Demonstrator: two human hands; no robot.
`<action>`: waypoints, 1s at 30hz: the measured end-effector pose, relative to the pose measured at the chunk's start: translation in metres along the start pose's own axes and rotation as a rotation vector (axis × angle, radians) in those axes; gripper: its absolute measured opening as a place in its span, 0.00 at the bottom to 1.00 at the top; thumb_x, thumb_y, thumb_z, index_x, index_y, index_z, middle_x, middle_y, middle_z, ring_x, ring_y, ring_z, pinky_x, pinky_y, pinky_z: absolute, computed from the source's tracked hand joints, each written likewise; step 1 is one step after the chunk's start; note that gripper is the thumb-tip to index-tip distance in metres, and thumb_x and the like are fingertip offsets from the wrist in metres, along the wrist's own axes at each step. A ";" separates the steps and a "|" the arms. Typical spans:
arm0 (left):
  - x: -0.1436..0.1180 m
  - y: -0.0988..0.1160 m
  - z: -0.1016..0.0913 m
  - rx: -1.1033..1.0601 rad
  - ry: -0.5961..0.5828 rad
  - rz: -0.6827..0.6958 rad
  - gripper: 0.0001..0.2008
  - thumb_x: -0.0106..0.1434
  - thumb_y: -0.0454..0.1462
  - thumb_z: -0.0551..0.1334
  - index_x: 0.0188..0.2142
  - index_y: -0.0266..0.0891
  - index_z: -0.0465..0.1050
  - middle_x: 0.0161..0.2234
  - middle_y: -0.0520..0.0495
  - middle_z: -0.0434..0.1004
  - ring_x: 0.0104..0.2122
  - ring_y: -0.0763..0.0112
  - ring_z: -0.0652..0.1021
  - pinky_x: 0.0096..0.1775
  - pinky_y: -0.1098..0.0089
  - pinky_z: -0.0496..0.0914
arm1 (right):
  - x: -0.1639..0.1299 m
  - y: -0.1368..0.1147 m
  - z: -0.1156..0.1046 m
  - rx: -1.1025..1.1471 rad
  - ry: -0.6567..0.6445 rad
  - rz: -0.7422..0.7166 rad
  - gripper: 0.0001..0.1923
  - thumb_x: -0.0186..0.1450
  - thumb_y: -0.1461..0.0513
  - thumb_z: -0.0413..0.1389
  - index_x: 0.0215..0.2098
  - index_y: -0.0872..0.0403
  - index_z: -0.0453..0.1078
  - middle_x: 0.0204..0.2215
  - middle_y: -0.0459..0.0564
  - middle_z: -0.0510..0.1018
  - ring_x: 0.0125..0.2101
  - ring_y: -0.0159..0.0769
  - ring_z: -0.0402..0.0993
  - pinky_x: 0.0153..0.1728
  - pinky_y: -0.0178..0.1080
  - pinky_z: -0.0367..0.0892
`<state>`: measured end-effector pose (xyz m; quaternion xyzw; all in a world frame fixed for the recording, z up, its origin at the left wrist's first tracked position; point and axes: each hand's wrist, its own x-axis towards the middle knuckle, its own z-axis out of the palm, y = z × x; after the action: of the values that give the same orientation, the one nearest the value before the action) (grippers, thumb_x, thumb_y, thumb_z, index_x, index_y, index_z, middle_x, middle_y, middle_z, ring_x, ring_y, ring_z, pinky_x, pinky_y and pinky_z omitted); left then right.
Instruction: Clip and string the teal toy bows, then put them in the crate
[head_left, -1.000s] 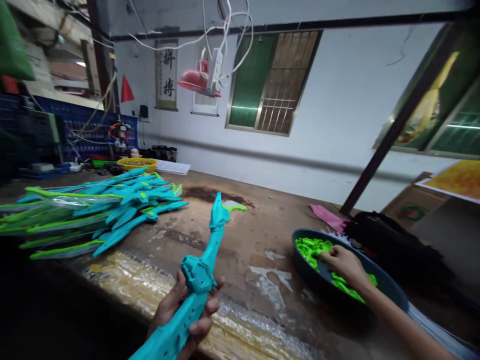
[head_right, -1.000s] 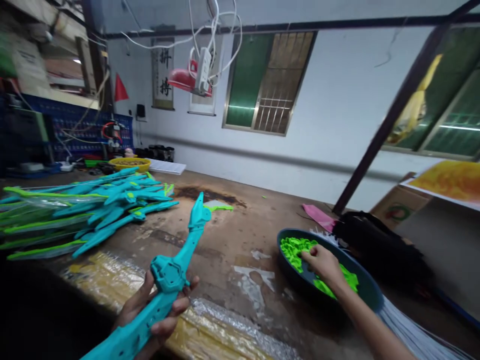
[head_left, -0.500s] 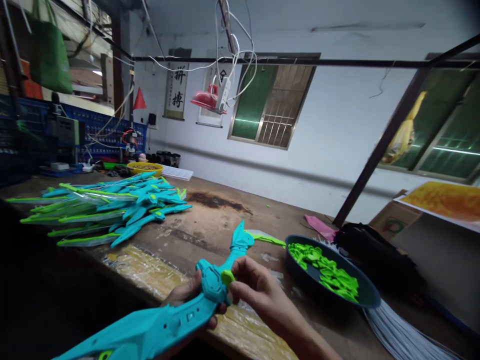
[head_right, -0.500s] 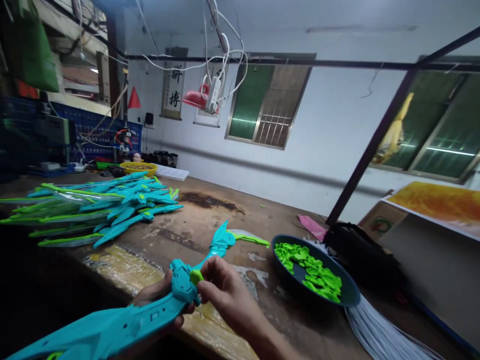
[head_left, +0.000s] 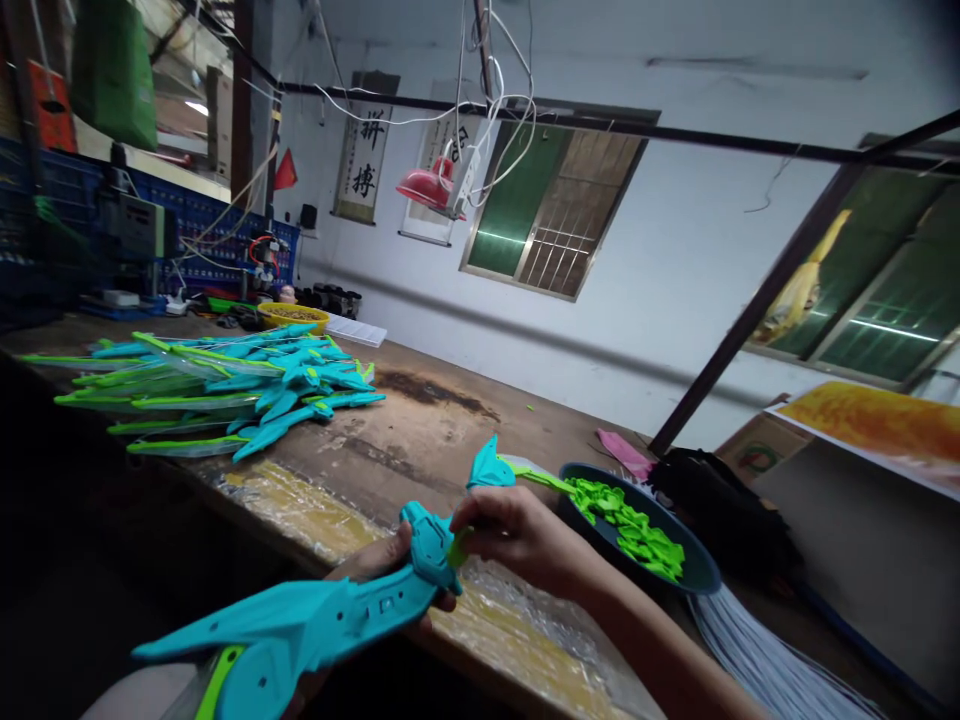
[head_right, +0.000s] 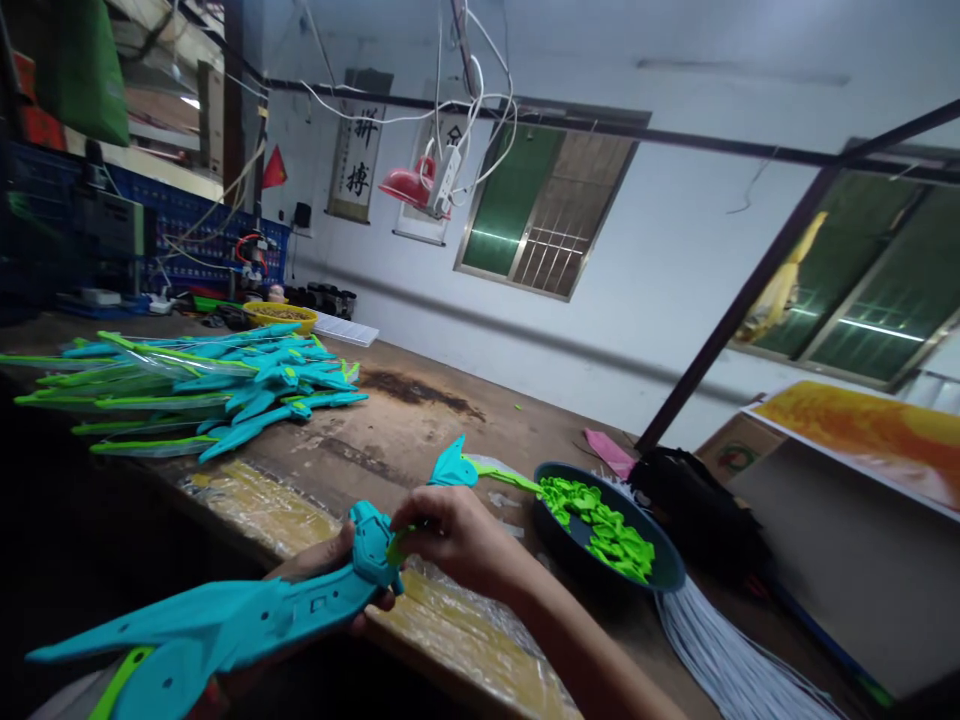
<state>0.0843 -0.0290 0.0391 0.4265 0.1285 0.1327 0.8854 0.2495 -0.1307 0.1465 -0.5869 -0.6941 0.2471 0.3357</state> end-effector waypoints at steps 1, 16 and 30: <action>0.000 0.000 0.001 0.016 -0.006 -0.017 0.30 0.72 0.52 0.50 0.38 0.32 0.83 0.28 0.37 0.85 0.29 0.62 0.84 0.24 0.75 0.71 | 0.003 -0.003 -0.002 -0.006 -0.029 -0.007 0.06 0.61 0.66 0.59 0.34 0.54 0.79 0.28 0.46 0.76 0.29 0.32 0.71 0.30 0.32 0.66; -0.008 -0.003 0.006 -0.031 -0.093 -0.010 0.22 0.66 0.50 0.62 0.45 0.33 0.81 0.28 0.39 0.84 0.26 0.67 0.82 0.23 0.79 0.70 | 0.018 0.017 0.003 -0.016 -0.140 0.055 0.08 0.60 0.59 0.63 0.36 0.55 0.80 0.32 0.47 0.73 0.30 0.32 0.70 0.30 0.32 0.67; -0.032 -0.031 -0.011 -0.364 -0.125 0.076 0.15 0.56 0.45 0.70 0.42 0.42 0.82 0.43 0.44 0.85 0.43 0.53 0.83 0.43 0.59 0.75 | -0.024 0.005 0.033 -0.201 0.121 0.158 0.24 0.71 0.56 0.50 0.62 0.57 0.64 0.49 0.55 0.76 0.47 0.43 0.73 0.51 0.45 0.68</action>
<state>0.0545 -0.0506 0.0120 0.2712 0.0311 0.1604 0.9485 0.2297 -0.1519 0.1175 -0.6841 -0.6457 0.1660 0.2960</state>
